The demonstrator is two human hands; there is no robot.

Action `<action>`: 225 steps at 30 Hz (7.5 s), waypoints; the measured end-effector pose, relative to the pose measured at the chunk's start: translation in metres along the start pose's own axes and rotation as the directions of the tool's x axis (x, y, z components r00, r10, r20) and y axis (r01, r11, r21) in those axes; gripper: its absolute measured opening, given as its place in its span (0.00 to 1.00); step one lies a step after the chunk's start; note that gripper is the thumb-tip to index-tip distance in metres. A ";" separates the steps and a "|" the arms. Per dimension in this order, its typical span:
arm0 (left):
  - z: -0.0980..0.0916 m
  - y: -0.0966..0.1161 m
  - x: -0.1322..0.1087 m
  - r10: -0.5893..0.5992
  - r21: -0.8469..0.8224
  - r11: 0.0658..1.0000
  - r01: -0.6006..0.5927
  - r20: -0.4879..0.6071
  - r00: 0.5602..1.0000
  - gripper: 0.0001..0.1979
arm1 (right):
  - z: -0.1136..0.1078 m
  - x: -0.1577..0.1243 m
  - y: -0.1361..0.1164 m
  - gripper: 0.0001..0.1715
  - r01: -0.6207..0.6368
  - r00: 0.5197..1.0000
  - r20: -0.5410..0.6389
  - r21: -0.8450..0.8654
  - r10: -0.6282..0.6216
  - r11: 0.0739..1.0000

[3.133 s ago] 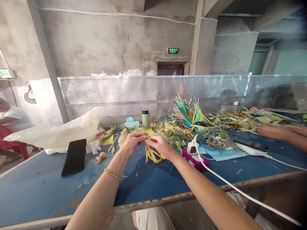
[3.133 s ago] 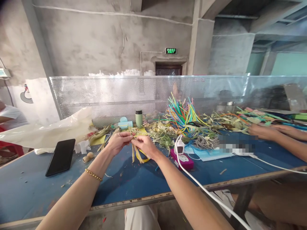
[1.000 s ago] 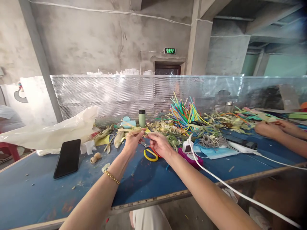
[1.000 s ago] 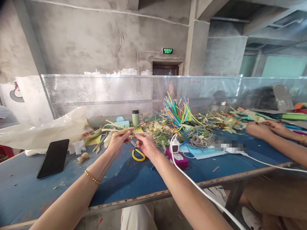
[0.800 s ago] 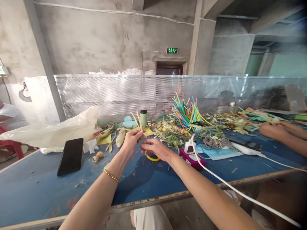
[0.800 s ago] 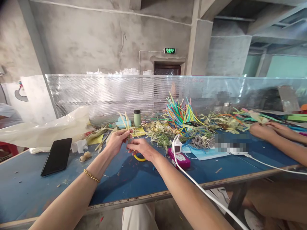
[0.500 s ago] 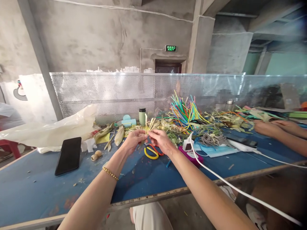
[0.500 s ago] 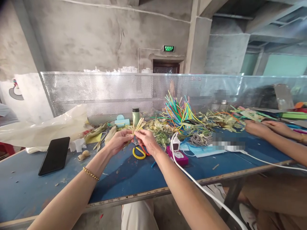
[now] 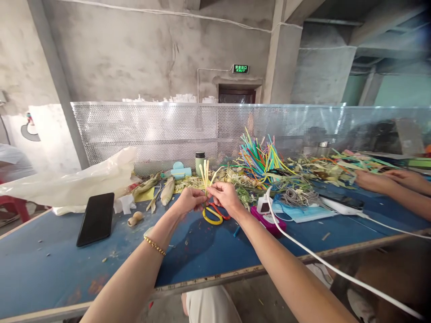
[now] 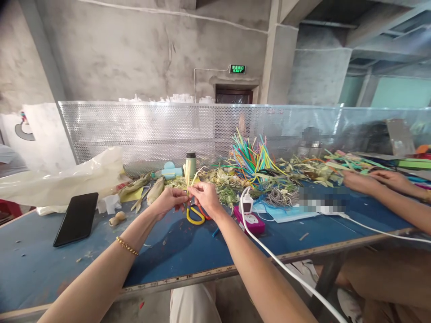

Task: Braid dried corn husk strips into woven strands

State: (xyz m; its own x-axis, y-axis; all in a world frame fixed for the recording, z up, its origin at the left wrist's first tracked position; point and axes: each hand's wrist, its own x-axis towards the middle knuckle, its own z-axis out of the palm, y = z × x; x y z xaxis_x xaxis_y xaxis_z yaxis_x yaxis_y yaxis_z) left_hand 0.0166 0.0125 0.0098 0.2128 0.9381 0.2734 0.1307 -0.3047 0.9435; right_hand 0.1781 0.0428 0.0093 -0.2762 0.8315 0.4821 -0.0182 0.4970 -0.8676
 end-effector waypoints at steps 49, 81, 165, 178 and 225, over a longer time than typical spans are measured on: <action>0.012 0.006 -0.002 -0.043 -0.229 0.973 0.017 -0.111 0.993 0.12 | -0.003 -0.002 -0.004 0.07 0.197 0.979 -0.012 -0.188 -0.203 0.962; 0.007 0.022 -0.008 0.038 0.055 0.998 -0.032 -0.102 0.994 0.10 | -0.029 0.018 0.012 0.05 0.291 0.849 -0.210 -0.579 -0.484 0.762; 0.009 -0.003 0.002 -0.007 -0.177 0.984 -0.017 -0.136 0.991 0.08 | -0.007 -0.004 -0.008 0.13 0.191 0.980 0.091 -0.194 -0.176 0.962; 0.011 -0.003 0.003 0.116 0.105 0.989 -0.099 -0.169 0.979 0.08 | -0.007 -0.001 -0.008 0.15 0.147 0.972 -0.162 -0.150 -0.171 0.978; -0.021 -0.034 -0.055 -0.181 -0.151 0.976 0.160 -0.135 0.974 0.09 | 0.057 -0.039 0.015 0.10 -0.011 0.985 0.169 -0.191 0.044 0.982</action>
State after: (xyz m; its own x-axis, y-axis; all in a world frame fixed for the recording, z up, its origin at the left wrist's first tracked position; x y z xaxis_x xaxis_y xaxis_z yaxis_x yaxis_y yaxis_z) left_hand -0.0200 -0.0256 -0.0337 0.0526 0.9912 0.1212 0.0157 -0.1222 0.9924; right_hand 0.1334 0.0039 -0.0298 -0.4355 0.7984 0.4157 0.1686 0.5260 -0.8336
